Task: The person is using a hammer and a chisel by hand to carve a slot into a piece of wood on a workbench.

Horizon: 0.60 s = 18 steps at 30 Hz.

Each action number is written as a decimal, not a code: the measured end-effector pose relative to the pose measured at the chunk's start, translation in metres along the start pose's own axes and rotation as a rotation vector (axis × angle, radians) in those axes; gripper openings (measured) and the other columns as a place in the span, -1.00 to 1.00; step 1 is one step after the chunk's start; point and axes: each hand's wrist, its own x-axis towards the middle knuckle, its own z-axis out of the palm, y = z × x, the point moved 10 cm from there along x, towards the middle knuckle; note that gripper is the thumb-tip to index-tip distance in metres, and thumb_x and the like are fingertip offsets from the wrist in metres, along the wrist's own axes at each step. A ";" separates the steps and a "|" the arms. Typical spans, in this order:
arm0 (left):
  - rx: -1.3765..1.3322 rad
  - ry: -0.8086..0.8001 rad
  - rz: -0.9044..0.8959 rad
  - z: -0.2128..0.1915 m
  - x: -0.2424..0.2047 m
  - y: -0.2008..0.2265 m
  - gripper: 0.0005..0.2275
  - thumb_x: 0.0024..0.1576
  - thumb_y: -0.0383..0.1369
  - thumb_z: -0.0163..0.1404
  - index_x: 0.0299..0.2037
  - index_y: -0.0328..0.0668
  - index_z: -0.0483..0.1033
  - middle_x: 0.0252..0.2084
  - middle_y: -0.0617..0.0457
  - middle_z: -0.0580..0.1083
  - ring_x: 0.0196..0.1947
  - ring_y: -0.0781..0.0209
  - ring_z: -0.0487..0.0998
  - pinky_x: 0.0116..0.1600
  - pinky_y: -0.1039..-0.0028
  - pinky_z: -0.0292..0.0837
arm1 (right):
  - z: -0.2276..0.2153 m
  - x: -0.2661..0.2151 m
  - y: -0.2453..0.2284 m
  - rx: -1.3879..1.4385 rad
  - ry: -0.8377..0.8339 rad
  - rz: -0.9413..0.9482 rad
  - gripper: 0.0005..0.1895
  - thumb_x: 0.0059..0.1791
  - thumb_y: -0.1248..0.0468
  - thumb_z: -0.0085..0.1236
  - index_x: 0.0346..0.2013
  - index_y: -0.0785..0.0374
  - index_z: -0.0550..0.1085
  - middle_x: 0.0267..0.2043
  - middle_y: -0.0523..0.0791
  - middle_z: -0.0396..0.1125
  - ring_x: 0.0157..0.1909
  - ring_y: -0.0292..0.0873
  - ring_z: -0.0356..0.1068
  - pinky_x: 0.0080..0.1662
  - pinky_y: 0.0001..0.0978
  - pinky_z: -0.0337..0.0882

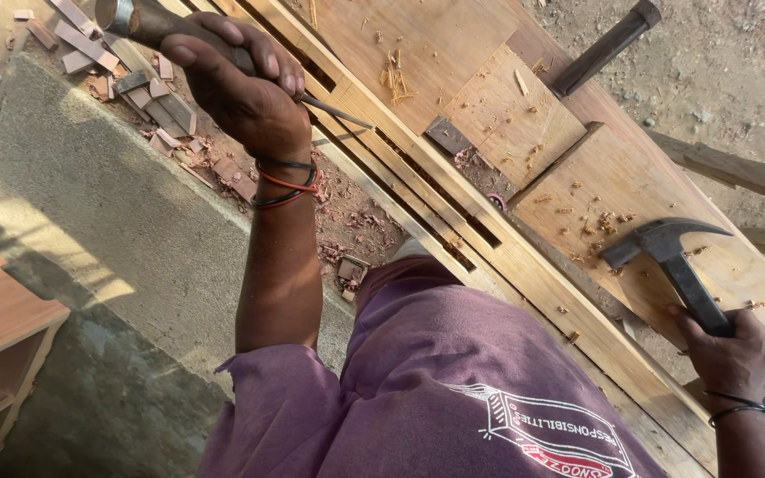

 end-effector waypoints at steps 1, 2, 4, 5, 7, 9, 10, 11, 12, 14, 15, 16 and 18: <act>-0.016 0.023 -0.029 -0.002 -0.001 -0.003 -0.48 0.35 0.17 -0.34 -0.19 -0.21 0.26 -0.59 0.04 0.23 -0.74 0.30 0.20 -0.66 0.50 0.18 | -0.002 0.002 -0.001 0.004 0.008 -0.002 -0.33 -0.07 -0.38 0.41 -0.51 0.13 0.44 -0.48 -0.14 0.41 -0.34 -0.09 0.46 -0.13 -0.22 0.45; -0.031 0.046 -0.059 -0.003 -0.001 -0.006 -0.48 0.34 0.17 -0.33 -0.18 -0.21 0.26 -0.59 0.04 0.22 -0.72 0.29 0.20 -0.65 0.49 0.19 | -0.005 0.003 -0.002 0.008 0.014 -0.006 -0.34 -0.08 -0.38 0.41 -0.50 0.12 0.44 -0.48 -0.15 0.41 -0.33 -0.08 0.46 -0.13 -0.21 0.45; -0.011 0.041 -0.037 -0.002 -0.002 -0.006 -0.50 0.35 0.16 -0.33 -0.19 -0.20 0.25 -0.59 0.06 0.22 -0.73 0.31 0.21 -0.66 0.51 0.19 | -0.007 0.002 -0.004 0.030 0.003 0.008 -0.34 -0.07 -0.37 0.41 -0.52 0.13 0.45 -0.48 -0.14 0.41 -0.33 -0.06 0.46 -0.11 -0.19 0.45; 0.013 0.034 -0.020 -0.002 -0.002 -0.004 -0.51 0.36 0.15 -0.32 -0.21 -0.18 0.25 -0.60 0.08 0.21 -0.74 0.32 0.21 -0.67 0.52 0.19 | -0.007 0.001 -0.005 0.037 -0.002 0.012 -0.34 -0.07 -0.37 0.41 -0.52 0.13 0.45 -0.48 -0.13 0.41 -0.32 -0.06 0.46 -0.10 -0.18 0.45; 0.010 0.034 -0.032 -0.003 -0.001 -0.008 -0.50 0.36 0.15 -0.33 -0.22 -0.19 0.27 -0.57 0.08 0.22 -0.73 0.32 0.23 -0.67 0.51 0.22 | -0.009 0.002 -0.006 0.048 -0.012 0.026 -0.34 -0.07 -0.37 0.40 -0.53 0.14 0.45 -0.49 -0.13 0.42 -0.33 -0.06 0.47 -0.10 -0.17 0.45; 0.008 0.032 -0.044 -0.004 0.000 -0.012 -0.49 0.36 0.15 -0.34 -0.22 -0.20 0.28 -0.55 0.08 0.24 -0.73 0.32 0.25 -0.66 0.51 0.24 | -0.010 0.003 -0.008 0.038 -0.007 0.024 -0.34 -0.08 -0.38 0.40 -0.53 0.13 0.45 -0.49 -0.14 0.42 -0.33 -0.07 0.47 -0.10 -0.17 0.45; 0.031 0.020 -0.018 -0.003 0.000 -0.011 -0.49 0.36 0.16 -0.34 -0.23 -0.19 0.28 -0.55 0.08 0.24 -0.72 0.33 0.26 -0.66 0.51 0.27 | -0.010 0.003 -0.008 0.030 -0.004 0.024 -0.34 -0.08 -0.38 0.40 -0.52 0.13 0.45 -0.49 -0.15 0.42 -0.33 -0.08 0.47 -0.11 -0.17 0.45; 0.054 0.008 0.008 -0.002 0.001 -0.009 -0.49 0.35 0.17 -0.35 -0.24 -0.17 0.28 -0.55 0.09 0.25 -0.72 0.34 0.28 -0.66 0.51 0.29 | -0.010 0.004 -0.009 0.030 -0.002 0.024 -0.34 -0.08 -0.38 0.40 -0.52 0.13 0.45 -0.49 -0.15 0.42 -0.33 -0.08 0.47 -0.11 -0.17 0.45; 0.054 0.008 0.007 -0.002 0.000 -0.010 -0.49 0.35 0.17 -0.35 -0.24 -0.17 0.28 -0.55 0.09 0.25 -0.72 0.34 0.28 -0.66 0.51 0.29 | -0.010 0.004 -0.009 0.025 -0.001 0.018 -0.34 -0.08 -0.38 0.40 -0.52 0.12 0.45 -0.49 -0.15 0.41 -0.33 -0.08 0.47 -0.11 -0.18 0.44; 0.063 0.018 -0.009 -0.003 0.000 -0.012 -0.48 0.35 0.18 -0.36 -0.23 -0.17 0.30 -0.56 0.09 0.26 -0.72 0.36 0.28 -0.66 0.52 0.29 | -0.011 0.004 -0.009 0.020 -0.001 0.011 -0.35 -0.08 -0.38 0.40 -0.52 0.12 0.45 -0.49 -0.16 0.41 -0.33 -0.09 0.46 -0.11 -0.18 0.44; 0.064 0.018 -0.010 -0.002 -0.001 -0.012 -0.48 0.35 0.18 -0.36 -0.23 -0.17 0.30 -0.56 0.09 0.26 -0.72 0.36 0.28 -0.66 0.52 0.29 | -0.011 0.004 -0.008 0.026 -0.003 0.014 -0.34 -0.08 -0.38 0.40 -0.52 0.12 0.44 -0.49 -0.16 0.41 -0.33 -0.09 0.46 -0.11 -0.19 0.44; 0.050 0.022 -0.027 -0.003 -0.001 -0.013 -0.48 0.35 0.18 -0.35 -0.22 -0.17 0.30 -0.55 0.10 0.26 -0.72 0.36 0.27 -0.65 0.53 0.28 | -0.010 0.003 -0.008 0.032 -0.007 0.017 -0.34 -0.08 -0.38 0.41 -0.52 0.12 0.44 -0.49 -0.16 0.40 -0.34 -0.09 0.46 -0.11 -0.20 0.45; 0.035 0.025 -0.045 -0.002 -0.002 -0.014 -0.48 0.35 0.18 -0.35 -0.22 -0.17 0.29 -0.55 0.10 0.25 -0.72 0.37 0.26 -0.65 0.54 0.27 | -0.010 0.003 -0.008 0.028 -0.002 0.011 -0.34 -0.09 -0.38 0.41 -0.53 0.12 0.44 -0.50 -0.16 0.40 -0.34 -0.10 0.46 -0.11 -0.20 0.45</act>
